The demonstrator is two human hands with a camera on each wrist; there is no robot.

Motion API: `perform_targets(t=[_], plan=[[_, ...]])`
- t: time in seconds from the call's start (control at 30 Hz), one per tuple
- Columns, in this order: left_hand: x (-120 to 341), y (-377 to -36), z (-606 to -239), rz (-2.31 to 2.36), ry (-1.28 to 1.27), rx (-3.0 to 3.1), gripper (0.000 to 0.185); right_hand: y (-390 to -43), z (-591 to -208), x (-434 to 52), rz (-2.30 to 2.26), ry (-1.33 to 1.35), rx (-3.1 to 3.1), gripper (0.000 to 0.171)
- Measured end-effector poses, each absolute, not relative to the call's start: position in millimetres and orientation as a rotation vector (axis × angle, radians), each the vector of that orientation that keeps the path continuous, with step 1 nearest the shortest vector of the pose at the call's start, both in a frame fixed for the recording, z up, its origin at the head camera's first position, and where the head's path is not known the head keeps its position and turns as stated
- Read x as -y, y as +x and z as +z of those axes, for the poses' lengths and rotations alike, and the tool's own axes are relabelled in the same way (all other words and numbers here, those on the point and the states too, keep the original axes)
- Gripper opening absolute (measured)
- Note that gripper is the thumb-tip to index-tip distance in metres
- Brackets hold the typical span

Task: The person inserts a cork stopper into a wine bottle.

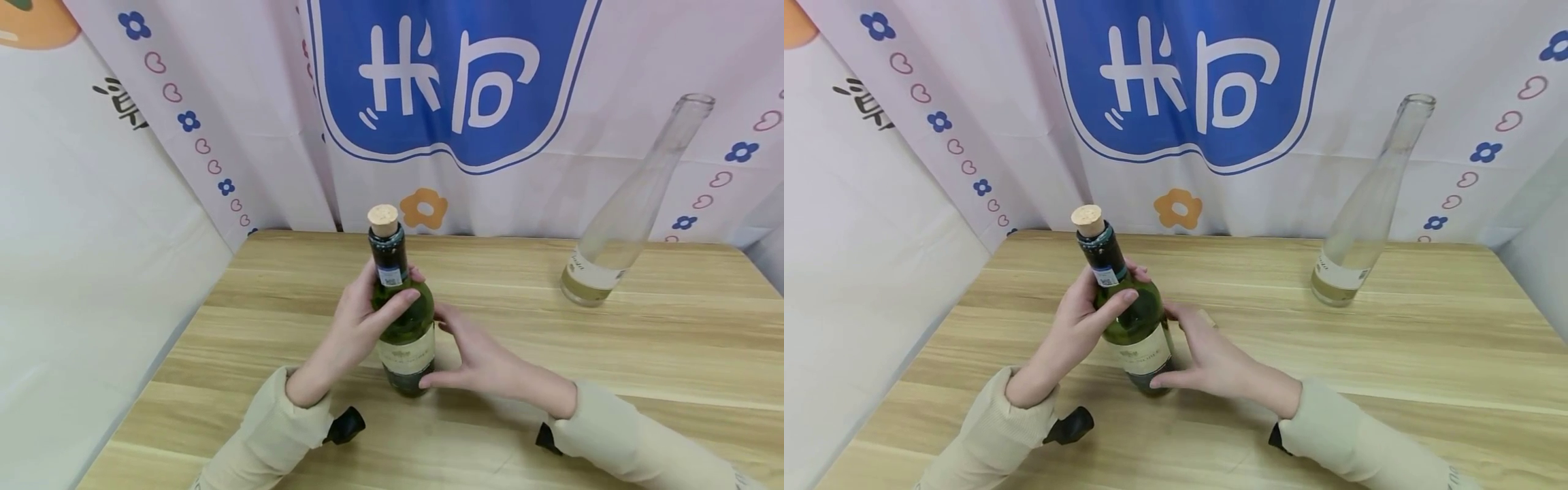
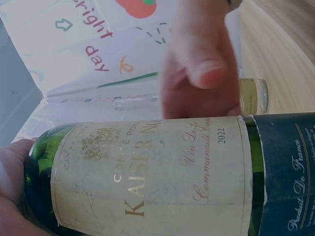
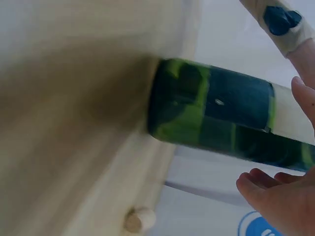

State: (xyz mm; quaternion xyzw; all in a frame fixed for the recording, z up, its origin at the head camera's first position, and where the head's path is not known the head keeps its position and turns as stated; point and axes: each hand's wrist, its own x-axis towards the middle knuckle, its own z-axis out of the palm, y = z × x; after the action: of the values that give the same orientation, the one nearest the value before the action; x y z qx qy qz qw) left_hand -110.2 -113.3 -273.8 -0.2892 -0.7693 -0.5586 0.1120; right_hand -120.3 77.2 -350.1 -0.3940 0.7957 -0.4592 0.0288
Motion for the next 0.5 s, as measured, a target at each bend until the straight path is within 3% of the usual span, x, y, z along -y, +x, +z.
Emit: perform_targets(t=[0.5], plan=[[114, -110, -274, -1.653, -0.863, 2.243, 0.027, -118, -369, -55, -1.571, -1.118, -2.359, 0.103]])
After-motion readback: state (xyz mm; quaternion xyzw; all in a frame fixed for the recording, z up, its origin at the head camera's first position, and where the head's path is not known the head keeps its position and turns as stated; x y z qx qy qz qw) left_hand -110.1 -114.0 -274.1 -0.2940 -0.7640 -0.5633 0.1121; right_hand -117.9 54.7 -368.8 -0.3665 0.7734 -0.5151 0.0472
